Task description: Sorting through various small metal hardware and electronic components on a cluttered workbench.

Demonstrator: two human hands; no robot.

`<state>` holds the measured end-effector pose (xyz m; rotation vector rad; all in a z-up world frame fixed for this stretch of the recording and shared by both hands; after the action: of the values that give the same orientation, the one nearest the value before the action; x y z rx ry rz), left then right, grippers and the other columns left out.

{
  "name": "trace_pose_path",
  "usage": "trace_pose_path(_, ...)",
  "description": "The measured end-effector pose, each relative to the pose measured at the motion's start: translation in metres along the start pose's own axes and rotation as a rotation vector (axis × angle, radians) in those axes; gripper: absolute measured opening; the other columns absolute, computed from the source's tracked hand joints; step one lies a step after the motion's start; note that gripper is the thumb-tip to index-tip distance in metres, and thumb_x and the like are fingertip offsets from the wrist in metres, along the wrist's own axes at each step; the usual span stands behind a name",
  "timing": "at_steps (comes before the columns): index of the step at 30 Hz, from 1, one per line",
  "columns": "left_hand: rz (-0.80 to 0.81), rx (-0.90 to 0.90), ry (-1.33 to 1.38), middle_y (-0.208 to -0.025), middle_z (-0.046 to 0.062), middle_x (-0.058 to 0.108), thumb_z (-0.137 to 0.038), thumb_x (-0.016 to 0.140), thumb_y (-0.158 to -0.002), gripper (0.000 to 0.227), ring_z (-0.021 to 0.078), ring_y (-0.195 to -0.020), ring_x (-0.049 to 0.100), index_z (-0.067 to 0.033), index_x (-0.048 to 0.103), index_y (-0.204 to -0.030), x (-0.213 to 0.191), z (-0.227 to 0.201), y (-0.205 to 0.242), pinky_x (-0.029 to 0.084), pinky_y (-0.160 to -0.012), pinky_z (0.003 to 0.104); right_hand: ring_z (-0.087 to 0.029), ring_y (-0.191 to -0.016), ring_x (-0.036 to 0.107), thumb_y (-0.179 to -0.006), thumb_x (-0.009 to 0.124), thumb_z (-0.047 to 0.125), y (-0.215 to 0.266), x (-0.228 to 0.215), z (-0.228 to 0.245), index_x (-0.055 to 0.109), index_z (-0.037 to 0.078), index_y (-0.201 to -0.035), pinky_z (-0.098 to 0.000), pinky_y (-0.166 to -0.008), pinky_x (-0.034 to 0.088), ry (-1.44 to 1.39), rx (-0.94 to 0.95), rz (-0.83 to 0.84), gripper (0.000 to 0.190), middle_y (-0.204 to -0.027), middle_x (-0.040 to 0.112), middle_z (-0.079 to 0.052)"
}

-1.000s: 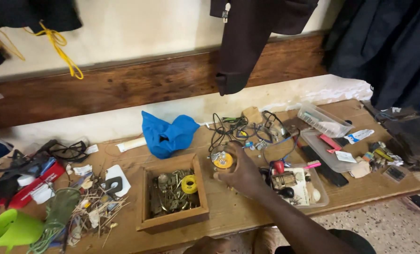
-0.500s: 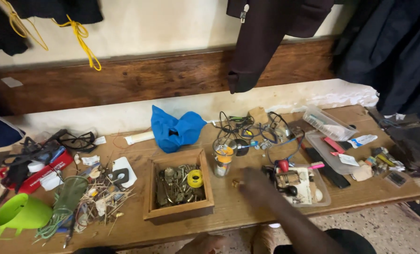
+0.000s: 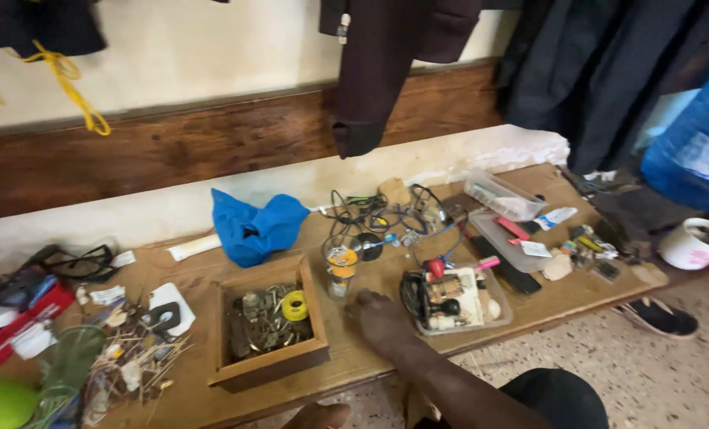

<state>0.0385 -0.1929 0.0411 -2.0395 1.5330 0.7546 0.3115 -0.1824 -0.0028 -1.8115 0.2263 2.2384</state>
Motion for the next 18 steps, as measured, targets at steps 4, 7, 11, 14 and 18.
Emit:
trace_pose_path(4,0.355,-0.368,0.029,-0.079,-0.011,0.033,-0.038,0.045,-0.104,0.024,0.0033,-0.077,0.043,-0.0306,0.041,-0.081,0.048,0.072,-0.048,0.031,-0.078,0.026,-0.042,-0.118,0.065,-0.097,0.062,0.015,0.018,-0.063,-0.006,0.065,0.010,-0.140,-0.0505,-0.095,0.054,-0.173,-0.069,-0.137,0.043,-0.140,0.062,-0.019)
trace_pose_path(7,0.310,-0.678,0.572,-0.071,-0.005,0.029,-0.025,0.061,-0.098,0.030,0.0105,-0.061,0.031,-0.0234,0.040,-0.077,0.068,0.098,-0.069,0.026,-0.064,0.033,-0.032,-0.125,0.065,-0.095,0.059,0.011,0.046,-0.134,-0.045,0.068,0.018,-0.139,-0.0469,-0.094,0.056,-0.175,0.219,-0.198,0.046,-0.143,0.065,-0.010)
trace_pose_path(11,0.014,-0.555,0.038,-0.121,-0.024,0.078,-0.059,0.060,-0.095,0.042,-0.0021,-0.103,0.081,-0.0539,0.067,-0.136,0.014,-0.001,-0.054,0.061,-0.088,0.021,-0.034,-0.117,0.070,-0.096,0.068,0.013,0.105,-0.153,-0.163,0.075,0.018,-0.130,-0.0472,-0.093,0.054,-0.368,0.515,-0.586,0.036,-0.130,0.070,-0.014)
trace_pose_path(14,-0.057,-0.837,0.134,-0.118,-0.026,0.086,-0.059,0.057,-0.077,0.062,-0.0015,-0.109,0.080,-0.0536,0.072,-0.137,-0.002,-0.053,-0.084,0.058,-0.099,0.020,-0.023,-0.121,0.074,-0.097,0.068,0.019,0.116,-0.108,-0.224,0.072,0.027,-0.132,-0.0393,-0.097,0.055,-0.539,0.691,-0.514,0.036,-0.131,0.078,-0.006)
trace_pose_path(18,0.005,-0.759,0.246,-0.142,-0.013,0.074,-0.059,0.056,-0.085,0.068,0.0111,-0.122,0.076,-0.0427,0.061,-0.151,0.005,-0.068,-0.133,0.058,-0.105,0.032,-0.021,-0.103,0.075,-0.101,0.069,-0.001,0.111,-0.070,-0.248,0.070,0.005,-0.127,-0.0341,-0.093,0.059,-1.184,0.438,-0.640,0.027,-0.112,0.077,-0.010)
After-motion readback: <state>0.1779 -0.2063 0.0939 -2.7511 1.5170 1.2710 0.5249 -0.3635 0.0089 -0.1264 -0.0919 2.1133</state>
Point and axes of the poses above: each hand's wrist, its own y-axis away from the middle knuckle, its own x-axis out of the palm, z = x × y, the point moved 4 cm from there along -y, towards the middle knuckle
